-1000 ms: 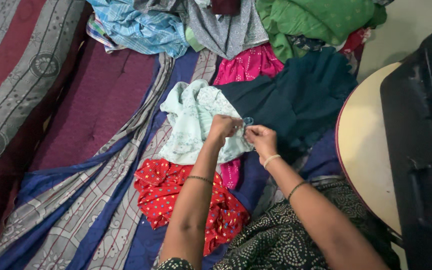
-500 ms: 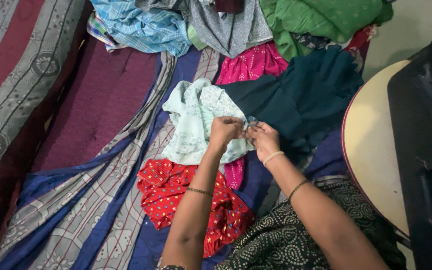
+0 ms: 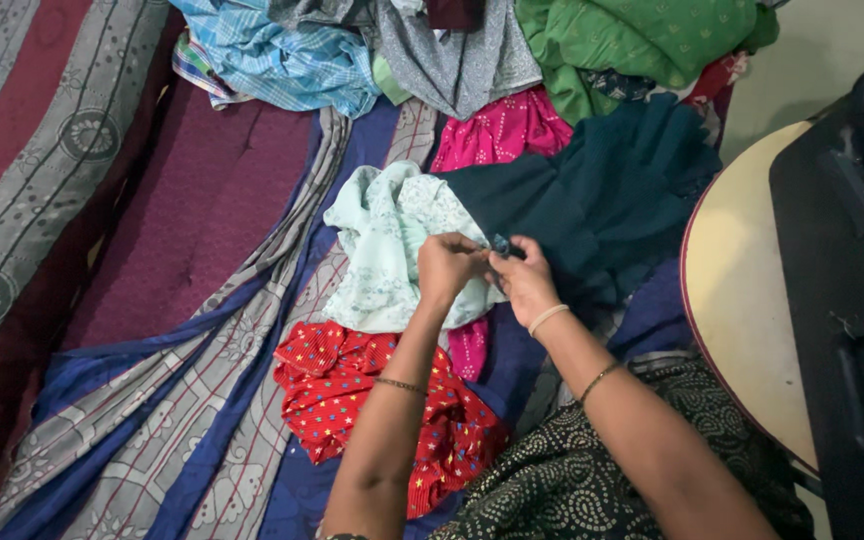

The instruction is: The person folds a light-colored patterned cloth and a dark green garment on a bed. They smooth the items, fold them into smaller rectangles, and place them on a growing pile of folded clothes.

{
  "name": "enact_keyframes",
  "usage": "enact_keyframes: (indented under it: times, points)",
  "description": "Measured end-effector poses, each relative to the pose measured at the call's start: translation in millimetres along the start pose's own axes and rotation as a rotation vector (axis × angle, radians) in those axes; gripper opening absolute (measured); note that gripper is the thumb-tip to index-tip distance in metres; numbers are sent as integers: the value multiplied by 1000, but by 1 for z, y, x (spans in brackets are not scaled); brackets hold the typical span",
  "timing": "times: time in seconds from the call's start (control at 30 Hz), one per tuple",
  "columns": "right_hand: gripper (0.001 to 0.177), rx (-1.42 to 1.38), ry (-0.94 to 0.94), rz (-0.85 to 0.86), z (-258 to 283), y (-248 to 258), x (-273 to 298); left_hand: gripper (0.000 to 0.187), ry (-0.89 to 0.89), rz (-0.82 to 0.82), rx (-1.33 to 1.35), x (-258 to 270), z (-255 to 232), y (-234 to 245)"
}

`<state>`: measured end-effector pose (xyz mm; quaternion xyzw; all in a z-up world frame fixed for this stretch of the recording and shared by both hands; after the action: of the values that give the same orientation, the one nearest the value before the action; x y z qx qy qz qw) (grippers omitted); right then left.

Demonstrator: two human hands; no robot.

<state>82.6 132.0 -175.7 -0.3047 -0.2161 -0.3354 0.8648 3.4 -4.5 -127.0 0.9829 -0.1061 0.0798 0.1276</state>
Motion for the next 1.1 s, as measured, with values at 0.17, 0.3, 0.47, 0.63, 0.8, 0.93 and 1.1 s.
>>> enact_keyframes:
  times: [0.17, 0.3, 0.47, 0.63, 0.8, 0.93, 1.1]
  points:
    - [40, 496, 352, 149, 9, -2, 2, 15, -157, -176, 90, -16, -37, 9]
    - [39, 684, 522, 118, 9, 22, -10, 15, -24, -150, 358, -70, -70, 34]
    - [59, 973, 628, 128, 23, 45, -6, 38, -147, -312, 241, -121, -122, 69]
    - [51, 1088, 967, -89, 42, 58, 15, 70, -648, -550, -446, -72, -112, 56]
    - [47, 1547, 1073, -124, 67, 65, 56, 42, -756, 60, -578, 27, 1, -11]
    - [47, 1591, 1129, -137, 67, 70, 66, 71, -462, 174, -569, 72, 48, -50]
    - [29, 1619, 1130, -120, 65, 92, 42, 84, -137, -147, 154, 76, 81, -108]
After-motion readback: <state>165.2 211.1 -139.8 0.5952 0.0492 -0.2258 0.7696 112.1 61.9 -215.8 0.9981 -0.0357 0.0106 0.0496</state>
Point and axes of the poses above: each hand's wrist, its own x-axis away from the middle knuckle, its own y-axis out of the back of the hand, z = x × y, the point moved 2 cm from there along -x, towards the middle knuckle, and after that the axes turned 11 degrees about -z, right-handed, at the moved point
